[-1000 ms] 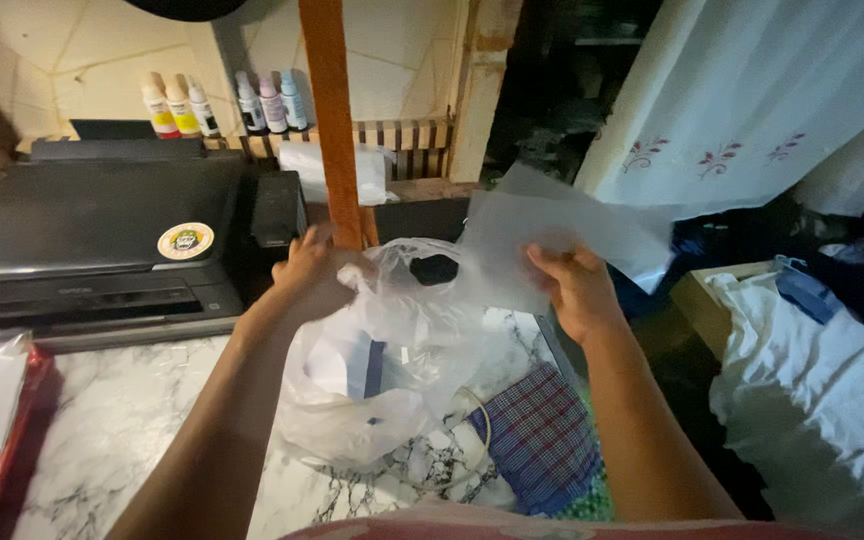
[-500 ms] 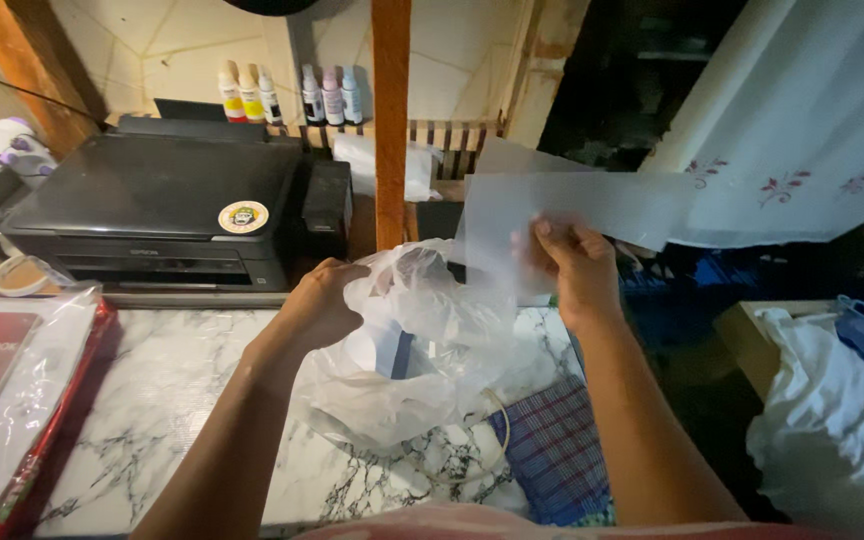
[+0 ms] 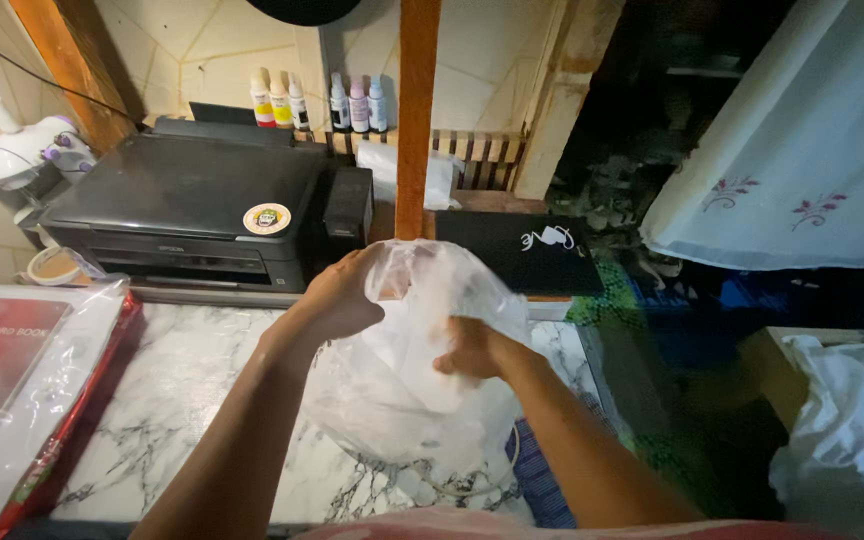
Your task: The person clears items from a desk including a plastic bag and a cable, wipes the surface with a cloth, and places items into a bin.
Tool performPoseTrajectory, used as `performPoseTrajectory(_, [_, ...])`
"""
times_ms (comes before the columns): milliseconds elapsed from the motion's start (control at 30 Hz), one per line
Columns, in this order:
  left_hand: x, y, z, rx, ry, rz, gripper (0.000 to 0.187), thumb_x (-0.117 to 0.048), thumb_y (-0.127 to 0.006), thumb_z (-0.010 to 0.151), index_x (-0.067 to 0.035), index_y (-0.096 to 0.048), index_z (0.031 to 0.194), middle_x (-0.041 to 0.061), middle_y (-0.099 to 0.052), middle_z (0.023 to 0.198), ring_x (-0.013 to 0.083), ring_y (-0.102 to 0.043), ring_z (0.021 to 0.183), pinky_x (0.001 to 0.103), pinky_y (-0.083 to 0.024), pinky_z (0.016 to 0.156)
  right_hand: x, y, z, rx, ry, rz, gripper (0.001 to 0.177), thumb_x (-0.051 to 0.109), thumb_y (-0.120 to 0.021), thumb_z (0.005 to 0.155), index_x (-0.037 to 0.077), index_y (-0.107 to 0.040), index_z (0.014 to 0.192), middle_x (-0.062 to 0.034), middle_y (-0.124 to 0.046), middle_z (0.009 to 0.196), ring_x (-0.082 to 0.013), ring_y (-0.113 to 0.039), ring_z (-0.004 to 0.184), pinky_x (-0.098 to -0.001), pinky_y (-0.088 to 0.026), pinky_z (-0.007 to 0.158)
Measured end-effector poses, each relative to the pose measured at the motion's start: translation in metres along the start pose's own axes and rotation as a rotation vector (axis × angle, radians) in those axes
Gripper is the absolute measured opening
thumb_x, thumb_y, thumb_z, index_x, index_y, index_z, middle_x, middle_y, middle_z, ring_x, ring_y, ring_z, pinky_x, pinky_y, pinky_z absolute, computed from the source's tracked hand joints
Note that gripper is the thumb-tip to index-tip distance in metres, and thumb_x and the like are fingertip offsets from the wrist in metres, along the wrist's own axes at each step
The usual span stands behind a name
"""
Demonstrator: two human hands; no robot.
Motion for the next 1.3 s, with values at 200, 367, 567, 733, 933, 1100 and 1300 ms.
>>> performPoseTrajectory(200, [0.01, -0.017, 0.01, 0.063, -0.053, 0.063, 0.097, -0.003, -0.073, 0.066, -0.012, -0.032, 0.154, 0.016, -0.042, 0.153, 0.0334, -0.046, 0.137, 0.037, -0.044, 0.108, 0.01, -0.043, 0.035, 0.09, -0.167, 0.054, 0.067, 0.045, -0.076, 0.088, 0.001, -0.054, 0.133, -0.0183, -0.072, 0.102, -0.024, -0.073, 0.081, -0.0334, -0.06, 0.067])
performPoseTrajectory(367, [0.016, -0.014, 0.001, 0.103, -0.071, 0.005, 0.093, 0.002, -0.067, 0.066, -0.013, -0.038, 0.153, 0.013, -0.044, 0.155, 0.0309, -0.047, 0.139, 0.036, -0.046, 0.107, -0.007, -0.01, 0.025, 0.037, -0.13, 0.186, 0.051, 0.048, -0.071, 0.089, 0.007, -0.066, 0.119, -0.0103, -0.073, 0.103, -0.0202, -0.069, 0.084, -0.0347, -0.058, 0.064])
performPoseTrajectory(567, [0.012, -0.008, -0.001, 0.059, -0.057, -0.046, 0.079, -0.001, -0.069, 0.069, -0.013, -0.05, 0.144, 0.01, -0.054, 0.148, 0.0305, -0.053, 0.134, 0.037, -0.046, 0.106, 0.001, 0.088, -0.025, -0.258, 0.08, 0.411, 0.033, 0.031, -0.07, 0.092, 0.003, -0.076, 0.109, -0.0105, -0.074, 0.084, -0.0201, -0.068, 0.072, -0.033, -0.057, 0.068])
performPoseTrajectory(733, [-0.003, -0.001, 0.004, -0.034, -0.077, 0.041, 0.07, -0.001, -0.07, 0.07, -0.015, -0.061, 0.137, 0.012, -0.052, 0.148, 0.0321, -0.055, 0.131, 0.038, -0.047, 0.105, -0.021, 0.125, -0.037, -0.685, 0.365, 0.368, 0.051, 0.031, -0.085, 0.075, 0.006, -0.067, 0.116, -0.0106, -0.068, 0.106, -0.018, -0.067, 0.096, -0.0316, -0.057, 0.084])
performPoseTrajectory(933, [-0.051, -0.025, 0.006, 0.126, -0.165, -0.032, 0.044, -0.016, -0.08, 0.077, -0.018, -0.072, 0.12, 0.007, -0.071, 0.126, 0.0244, -0.068, 0.113, 0.036, -0.056, 0.093, -0.046, 0.071, -0.044, -0.307, 0.149, -0.125, 0.047, 0.033, -0.089, 0.068, 0.008, -0.078, 0.107, -0.0097, -0.074, 0.113, -0.0206, -0.068, 0.105, -0.0377, -0.052, 0.092])
performPoseTrajectory(1100, [-0.041, -0.07, -0.019, 1.005, 0.172, 0.03, 0.039, -0.016, -0.088, 0.069, -0.003, -0.076, 0.104, 0.013, -0.08, 0.104, 0.0191, -0.077, 0.077, 0.033, -0.062, 0.068, -0.047, 0.092, -0.063, -0.444, -0.052, 0.202, 0.033, 0.029, -0.081, 0.082, 0.005, -0.078, 0.105, -0.0116, -0.078, 0.096, -0.0192, -0.067, 0.086, -0.0369, -0.053, 0.079])
performPoseTrajectory(1300, [-0.074, -0.074, -0.004, 0.966, 0.036, 0.129, 0.026, -0.011, -0.085, 0.067, -0.006, -0.084, 0.093, 0.014, -0.081, 0.085, 0.019, -0.074, 0.072, 0.033, -0.06, 0.063, -0.055, 0.151, -0.086, -0.559, 0.201, 0.395, 0.017, 0.016, -0.075, 0.088, 0.004, -0.071, 0.1, -0.0061, -0.078, 0.095, -0.0093, -0.073, 0.084, -0.0252, -0.057, 0.076])
Point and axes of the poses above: each hand's wrist, its own z-axis towards the middle knuckle, its own y-axis out of the back of the hand, x = y × z, the point moved 3 cm from there along z, towards the middle knuckle
